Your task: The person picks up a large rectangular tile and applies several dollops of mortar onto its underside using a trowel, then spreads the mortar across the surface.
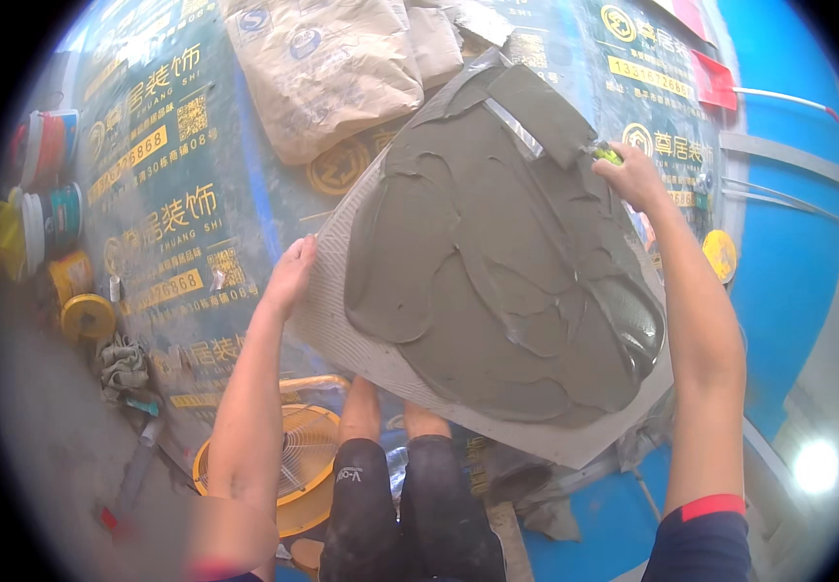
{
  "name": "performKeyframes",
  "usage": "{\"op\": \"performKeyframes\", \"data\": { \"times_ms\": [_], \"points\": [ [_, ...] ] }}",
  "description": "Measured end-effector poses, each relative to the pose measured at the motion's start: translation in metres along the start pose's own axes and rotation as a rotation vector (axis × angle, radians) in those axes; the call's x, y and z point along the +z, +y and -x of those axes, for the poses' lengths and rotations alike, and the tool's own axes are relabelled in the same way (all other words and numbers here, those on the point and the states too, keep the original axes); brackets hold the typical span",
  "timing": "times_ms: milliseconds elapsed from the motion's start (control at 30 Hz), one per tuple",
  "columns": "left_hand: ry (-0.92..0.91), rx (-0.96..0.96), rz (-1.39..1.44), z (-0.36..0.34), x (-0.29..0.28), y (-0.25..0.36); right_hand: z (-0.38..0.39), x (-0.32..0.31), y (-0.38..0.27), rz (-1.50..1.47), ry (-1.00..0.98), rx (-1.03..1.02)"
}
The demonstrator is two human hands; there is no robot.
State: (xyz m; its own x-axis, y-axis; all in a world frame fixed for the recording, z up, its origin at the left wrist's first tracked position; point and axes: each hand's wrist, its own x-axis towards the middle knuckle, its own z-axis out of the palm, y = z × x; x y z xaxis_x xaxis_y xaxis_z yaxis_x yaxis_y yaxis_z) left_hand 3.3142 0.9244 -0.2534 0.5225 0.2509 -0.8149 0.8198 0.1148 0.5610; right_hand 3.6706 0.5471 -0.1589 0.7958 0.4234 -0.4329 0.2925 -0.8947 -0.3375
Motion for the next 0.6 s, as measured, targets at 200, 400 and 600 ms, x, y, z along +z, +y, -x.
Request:
{"op": "performKeyframes", "data": {
  "times_ms": [200,400,600],
  "points": [
    [0.042,0.011,-0.063,-0.004,0.002,-0.004,0.017,-0.017,0.008,-0.183,-0.118,0.184],
    [0.03,-0.018,-0.049,-0.003,-0.004,-0.007,0.01,-0.007,-0.027,-0.479,-0.077,0.256],
    [0.084,0.01,-0.194,-0.005,-0.001,-0.005,-0.015,0.022,-0.031,-0.203,0.033,0.139]
  ]
}}
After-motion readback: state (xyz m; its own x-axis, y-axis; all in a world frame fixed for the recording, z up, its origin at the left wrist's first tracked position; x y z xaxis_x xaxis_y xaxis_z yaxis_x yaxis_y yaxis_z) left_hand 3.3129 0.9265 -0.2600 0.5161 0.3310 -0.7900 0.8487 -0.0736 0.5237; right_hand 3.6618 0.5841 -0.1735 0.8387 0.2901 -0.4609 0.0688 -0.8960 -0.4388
